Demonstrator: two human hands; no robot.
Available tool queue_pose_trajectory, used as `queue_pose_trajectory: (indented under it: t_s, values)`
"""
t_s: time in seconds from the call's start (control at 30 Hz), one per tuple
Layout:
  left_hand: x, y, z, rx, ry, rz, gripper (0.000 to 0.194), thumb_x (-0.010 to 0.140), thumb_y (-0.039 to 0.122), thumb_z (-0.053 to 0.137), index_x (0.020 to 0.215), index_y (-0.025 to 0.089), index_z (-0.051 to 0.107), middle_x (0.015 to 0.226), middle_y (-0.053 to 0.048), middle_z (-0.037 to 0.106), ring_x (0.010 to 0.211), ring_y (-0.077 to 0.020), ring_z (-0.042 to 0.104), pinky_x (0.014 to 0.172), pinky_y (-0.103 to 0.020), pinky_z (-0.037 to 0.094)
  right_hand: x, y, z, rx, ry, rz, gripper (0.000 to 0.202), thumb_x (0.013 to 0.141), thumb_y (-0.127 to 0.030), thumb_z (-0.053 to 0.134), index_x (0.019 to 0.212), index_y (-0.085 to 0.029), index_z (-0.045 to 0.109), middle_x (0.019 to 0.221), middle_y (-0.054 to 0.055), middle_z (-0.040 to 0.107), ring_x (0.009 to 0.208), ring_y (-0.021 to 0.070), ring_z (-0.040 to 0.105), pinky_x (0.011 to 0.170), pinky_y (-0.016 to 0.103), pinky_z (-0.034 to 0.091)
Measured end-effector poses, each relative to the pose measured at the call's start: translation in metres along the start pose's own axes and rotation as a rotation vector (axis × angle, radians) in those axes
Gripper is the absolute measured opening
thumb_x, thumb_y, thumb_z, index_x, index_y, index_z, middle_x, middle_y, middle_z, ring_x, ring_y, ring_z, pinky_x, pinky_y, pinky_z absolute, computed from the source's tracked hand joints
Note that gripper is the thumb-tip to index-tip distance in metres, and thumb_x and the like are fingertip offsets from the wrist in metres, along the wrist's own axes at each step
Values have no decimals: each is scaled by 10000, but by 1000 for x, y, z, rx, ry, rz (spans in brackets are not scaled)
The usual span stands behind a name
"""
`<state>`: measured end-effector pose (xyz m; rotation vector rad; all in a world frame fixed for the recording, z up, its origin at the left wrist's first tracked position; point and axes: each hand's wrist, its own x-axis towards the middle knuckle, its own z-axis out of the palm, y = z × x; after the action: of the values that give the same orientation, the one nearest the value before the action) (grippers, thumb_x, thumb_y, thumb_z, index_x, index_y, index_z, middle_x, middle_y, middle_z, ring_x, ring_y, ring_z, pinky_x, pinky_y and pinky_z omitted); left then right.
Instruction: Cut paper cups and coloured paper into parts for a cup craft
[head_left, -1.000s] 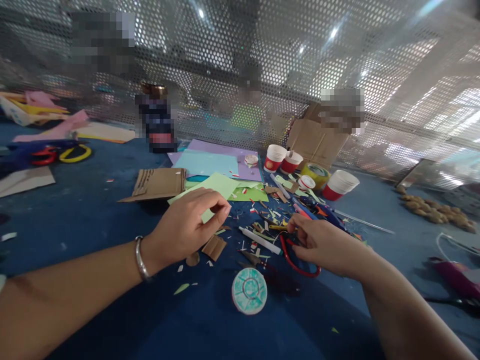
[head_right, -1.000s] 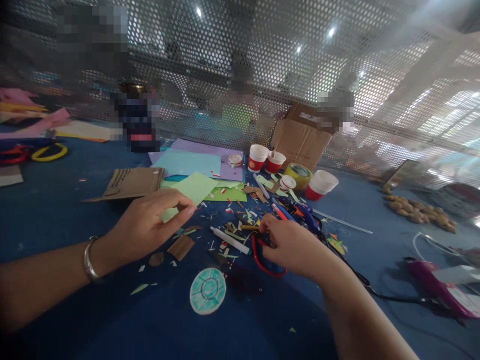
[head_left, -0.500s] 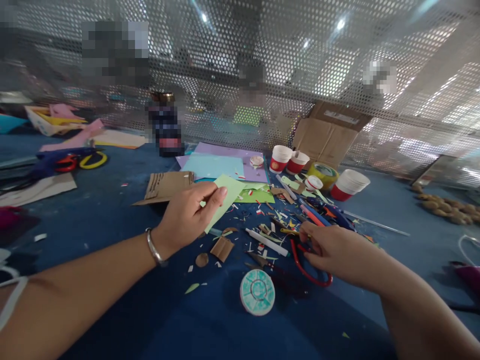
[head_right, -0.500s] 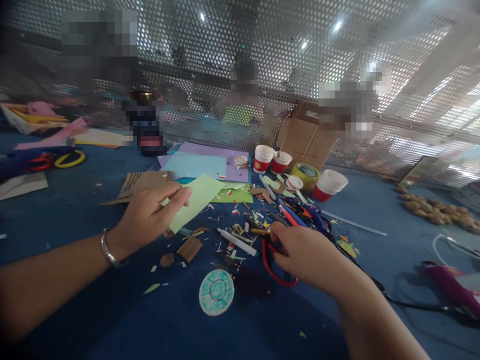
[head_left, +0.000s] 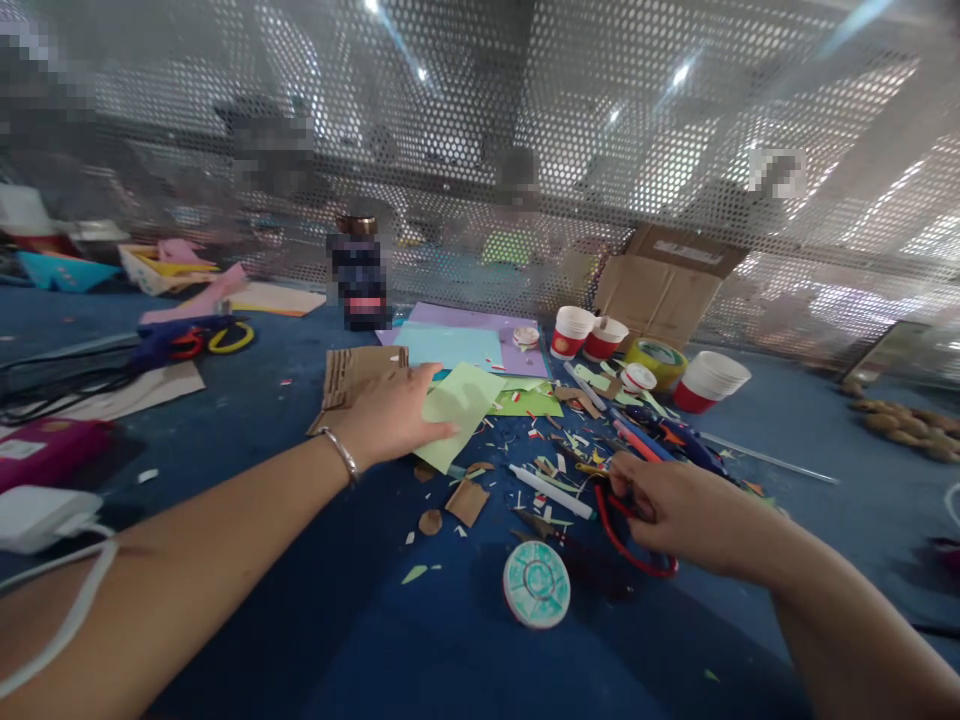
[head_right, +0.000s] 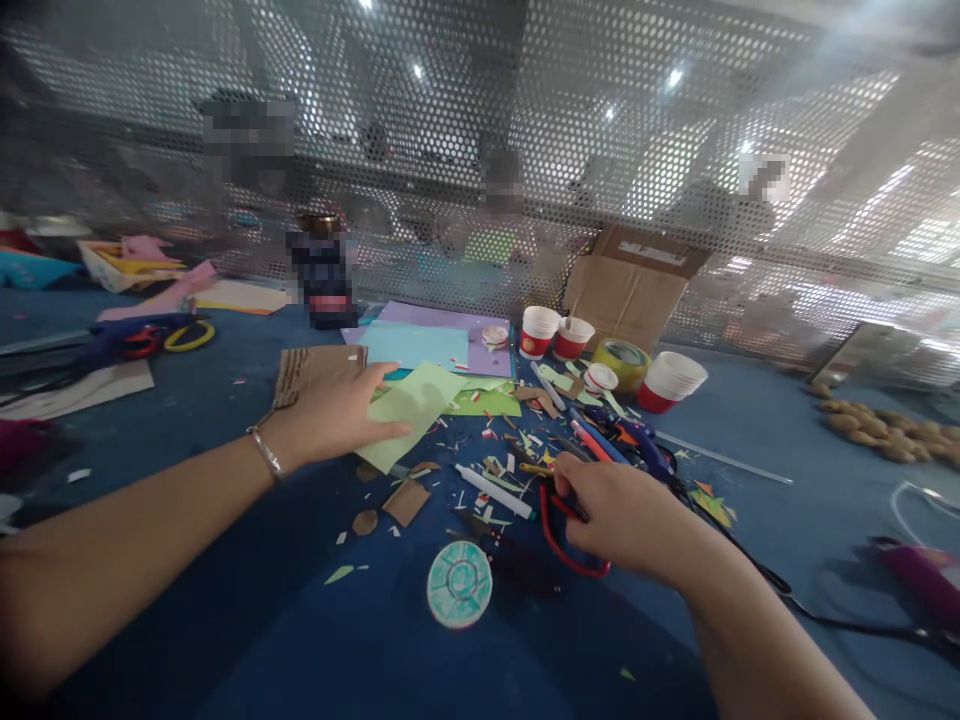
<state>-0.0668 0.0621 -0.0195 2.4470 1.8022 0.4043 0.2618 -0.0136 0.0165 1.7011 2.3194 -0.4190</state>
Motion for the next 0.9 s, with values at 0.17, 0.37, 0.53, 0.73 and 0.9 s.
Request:
queue_pose_trajectory:
  t_s: [0.17,0.37,0.53,0.73,0.9]
  values:
    - [7,-7,2,-180,-40,-27,849,693,499,735,1407,171,414,996,-102,715,771,-255,691,624,-310,465,0,1,0,25,15,-17,178,716,-156,541,871,-223,483,717,-5,607,631,172,547,559,279,256]
    - [12,-9,7,-179,-13,54,454,690,416,728,1077,186,671,855,-64,668,774,-247,659,631,-310,462,0,12,5,130,92,-67,212,727,-143,538,909,-231,479,687,-37,598,588,141,516,544,264,276]
    - [14,-7,4,-184,16,119,122,756,326,645,713,218,680,818,-63,661,816,-252,633,718,-341,455,-1,11,3,100,55,-73,131,780,-182,559,906,-217,555,772,1,641,661,162,567,580,265,328]
    - [12,1,-1,-377,249,16,174,926,359,495,939,194,551,754,-20,668,653,-171,602,598,-281,404,-9,-17,0,125,170,-146,128,881,-315,590,936,-215,645,905,32,673,779,180,599,673,277,394]
    - [7,14,-2,-768,393,-91,248,872,351,646,1034,203,531,679,22,633,552,-123,516,534,-256,354,-10,-40,9,163,88,-251,115,843,-300,633,909,-217,678,874,19,673,741,161,579,638,262,376]
